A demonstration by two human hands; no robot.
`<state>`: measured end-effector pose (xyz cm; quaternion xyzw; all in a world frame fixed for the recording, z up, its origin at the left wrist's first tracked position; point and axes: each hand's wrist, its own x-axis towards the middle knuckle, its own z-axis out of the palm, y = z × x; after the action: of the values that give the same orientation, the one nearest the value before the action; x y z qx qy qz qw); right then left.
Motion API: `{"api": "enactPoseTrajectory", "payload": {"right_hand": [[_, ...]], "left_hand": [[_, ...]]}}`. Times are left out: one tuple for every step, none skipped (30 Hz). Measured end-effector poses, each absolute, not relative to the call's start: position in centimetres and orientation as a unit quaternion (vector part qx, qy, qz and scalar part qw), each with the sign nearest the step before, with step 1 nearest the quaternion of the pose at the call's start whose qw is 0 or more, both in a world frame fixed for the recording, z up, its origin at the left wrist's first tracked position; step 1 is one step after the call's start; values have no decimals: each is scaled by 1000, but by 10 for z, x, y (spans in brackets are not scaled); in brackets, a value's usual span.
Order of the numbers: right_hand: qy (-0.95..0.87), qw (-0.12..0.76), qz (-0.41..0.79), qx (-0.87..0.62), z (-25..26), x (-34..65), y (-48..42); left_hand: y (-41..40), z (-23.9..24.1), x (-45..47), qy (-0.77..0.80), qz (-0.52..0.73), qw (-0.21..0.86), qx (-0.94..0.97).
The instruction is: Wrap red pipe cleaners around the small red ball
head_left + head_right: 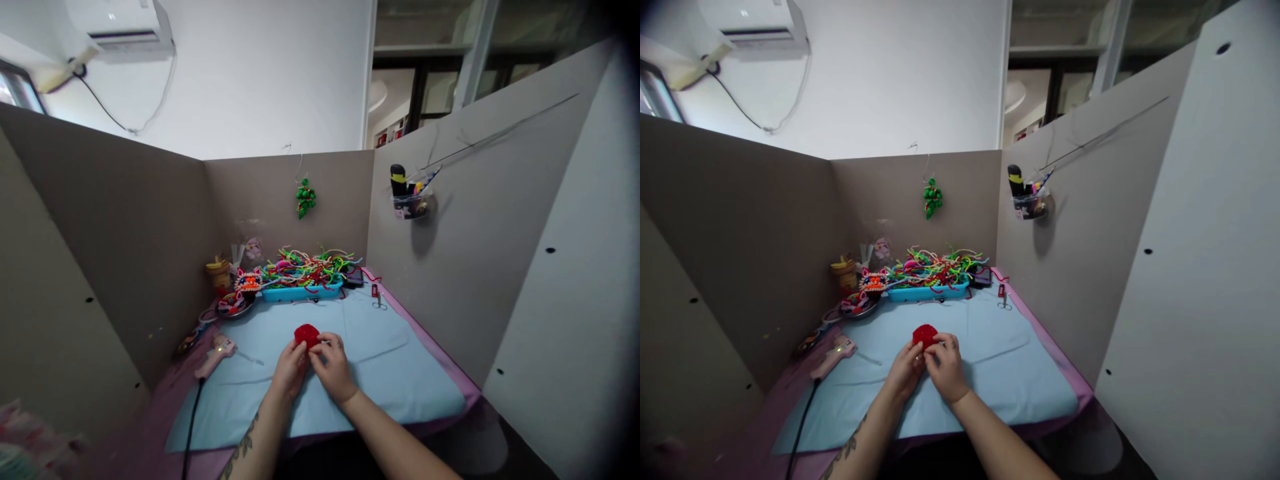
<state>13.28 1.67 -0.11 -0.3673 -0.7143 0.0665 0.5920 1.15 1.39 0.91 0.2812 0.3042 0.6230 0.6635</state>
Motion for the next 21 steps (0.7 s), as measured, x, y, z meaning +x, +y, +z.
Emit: {"api": "enactPoseTrajectory", "payload": {"right_hand": [[-721, 586, 61, -364, -1, 132, 16], [-726, 581, 56, -364, -1, 131, 15], [-727, 578, 51, -367, -1, 130, 14], [-726, 577, 48, -371, -1, 130, 14], [-725, 576, 45, -375, 0, 130, 14], [-724, 577, 43, -376, 0, 130, 14], [-727, 575, 42, -373, 0, 130, 14], [-732, 573, 42, -366, 1, 131, 14], [-741, 567, 43, -357, 2, 131, 13], [-751, 560, 46, -348, 3, 131, 12], [-761, 550, 48, -341, 4, 131, 11], [-770, 539, 52, -337, 6, 131, 10], [-776, 530, 55, -337, 7, 131, 9], [-780, 523, 59, -339, 8, 130, 8], [-783, 518, 63, -340, 8, 130, 7], [-784, 514, 67, -341, 9, 130, 7], [-786, 511, 70, -341, 9, 129, 7], [-788, 508, 74, -339, 9, 129, 7], [-791, 505, 76, -338, 9, 129, 7], [-792, 503, 79, -336, 8, 129, 7], [-793, 501, 81, -336, 8, 128, 7]], "left_hand": [[14, 9, 11, 302, 625, 662, 283], [14, 9, 11, 299, 628, 660, 283], [14, 9, 11, 295, 633, 658, 281], [15, 9, 11, 293, 637, 657, 278], [15, 9, 10, 291, 642, 654, 274], [15, 9, 10, 288, 647, 652, 269], [15, 9, 9, 286, 651, 652, 264], [16, 8, 8, 283, 653, 653, 257], [17, 8, 7, 277, 656, 656, 251], [17, 8, 7, 272, 660, 657, 244], [18, 7, 6, 266, 665, 657, 236], [19, 7, 5, 262, 671, 656, 225], [20, 6, 4, 258, 677, 655, 214], [22, 5, 3, 256, 683, 654, 201], [23, 4, 3, 254, 686, 655, 189], [23, 4, 2, 253, 687, 657, 179], [24, 3, 2, 252, 687, 659, 173], [24, 3, 1, 251, 686, 661, 170], [24, 3, 1, 251, 685, 662, 171], [24, 3, 1, 251, 684, 663, 172], [24, 3, 1, 251, 684, 663, 174]]}}
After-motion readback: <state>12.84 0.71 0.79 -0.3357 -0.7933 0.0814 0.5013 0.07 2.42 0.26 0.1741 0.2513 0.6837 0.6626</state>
